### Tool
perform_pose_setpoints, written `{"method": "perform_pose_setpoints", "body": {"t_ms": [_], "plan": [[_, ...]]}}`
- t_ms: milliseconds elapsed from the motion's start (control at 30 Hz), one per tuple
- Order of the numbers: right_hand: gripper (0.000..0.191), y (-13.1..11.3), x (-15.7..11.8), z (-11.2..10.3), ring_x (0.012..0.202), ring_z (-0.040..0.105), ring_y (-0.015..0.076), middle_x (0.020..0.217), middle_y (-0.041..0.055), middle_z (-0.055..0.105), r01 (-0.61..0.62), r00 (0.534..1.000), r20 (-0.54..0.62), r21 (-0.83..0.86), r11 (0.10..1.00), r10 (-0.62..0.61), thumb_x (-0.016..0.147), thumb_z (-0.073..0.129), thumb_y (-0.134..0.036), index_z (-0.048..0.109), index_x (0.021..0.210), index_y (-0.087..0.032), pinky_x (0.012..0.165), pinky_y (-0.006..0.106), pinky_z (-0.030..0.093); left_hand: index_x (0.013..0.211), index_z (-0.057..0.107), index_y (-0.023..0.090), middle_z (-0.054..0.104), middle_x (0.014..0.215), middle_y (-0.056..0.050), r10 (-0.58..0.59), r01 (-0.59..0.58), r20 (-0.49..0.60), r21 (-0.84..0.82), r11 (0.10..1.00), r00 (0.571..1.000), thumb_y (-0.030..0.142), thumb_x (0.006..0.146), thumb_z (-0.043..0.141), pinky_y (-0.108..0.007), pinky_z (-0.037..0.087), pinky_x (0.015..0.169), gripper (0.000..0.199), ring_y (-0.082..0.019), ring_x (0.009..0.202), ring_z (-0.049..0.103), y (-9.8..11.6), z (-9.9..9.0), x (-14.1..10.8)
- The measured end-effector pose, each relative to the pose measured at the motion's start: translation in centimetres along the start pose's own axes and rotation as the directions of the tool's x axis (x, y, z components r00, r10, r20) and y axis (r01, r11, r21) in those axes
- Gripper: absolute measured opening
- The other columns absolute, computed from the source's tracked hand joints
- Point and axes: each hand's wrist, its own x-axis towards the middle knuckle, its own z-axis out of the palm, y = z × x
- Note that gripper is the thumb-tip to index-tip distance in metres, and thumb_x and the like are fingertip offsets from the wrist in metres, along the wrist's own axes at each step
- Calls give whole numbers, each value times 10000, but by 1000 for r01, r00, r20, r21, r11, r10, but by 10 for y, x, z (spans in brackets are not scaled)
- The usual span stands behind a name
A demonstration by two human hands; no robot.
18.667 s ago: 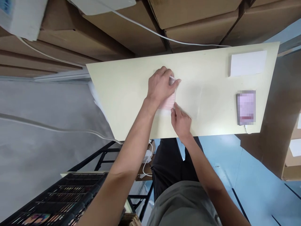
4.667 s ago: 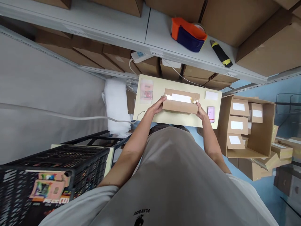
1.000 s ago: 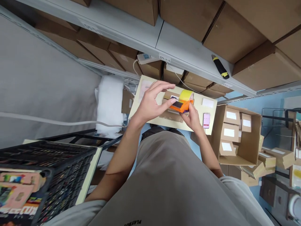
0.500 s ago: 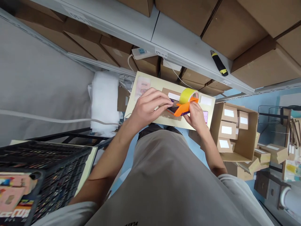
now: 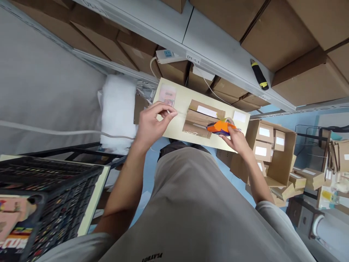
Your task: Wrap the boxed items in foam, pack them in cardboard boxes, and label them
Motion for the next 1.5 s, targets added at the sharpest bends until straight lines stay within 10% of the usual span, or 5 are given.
{"method": "perform_pose_setpoints", "body": {"t_ms": [200, 567, 1133, 1500], "plan": [[389, 23, 47, -18, 800, 696, 245, 972, 67, 789, -144, 907, 415, 156, 977, 67, 1047, 680, -553, 727, 1197, -197, 737, 325, 505, 985, 825, 171, 813, 959, -55, -323, 341, 144, -135, 930, 936, 365, 903, 838, -313, 616, 835, 211, -179, 825, 710, -69, 24, 15], [764, 38, 123, -7, 706, 563, 172, 737, 15, 652, -366, 844, 477, 174, 914, 247, 853, 687, -952, 690, 827, -188, 655, 299, 392, 896, 847, 131, 837, 943, -99, -524, 544, 148, -248, 801, 839, 270, 854, 862, -326, 632, 864, 146, -213, 865, 760, -137, 68, 38], [807, 30, 141, 14, 679, 599, 167, 802, 51, 760, -458, 756, 553, 64, 887, 350, 799, 755, -972, 797, 897, -171, 648, 279, 464, 854, 813, 182, 855, 957, -107, -650, 689, 229, -277, 670, 725, 375, 772, 898, -354, 631, 883, 226, -250, 939, 772, -204, 96, 15], [813, 11, 142, 15, 644, 573, 156, 740, 21, 703, -512, 720, 530, -29, 858, 448, 798, 709, -1003, 728, 833, -191, 613, 273, 432, 918, 759, 194, 811, 942, -110, -605, 692, 338, -302, 656, 721, 428, 827, 873, -372, 606, 900, 276, -242, 928, 764, -208, 155, 0]]}}
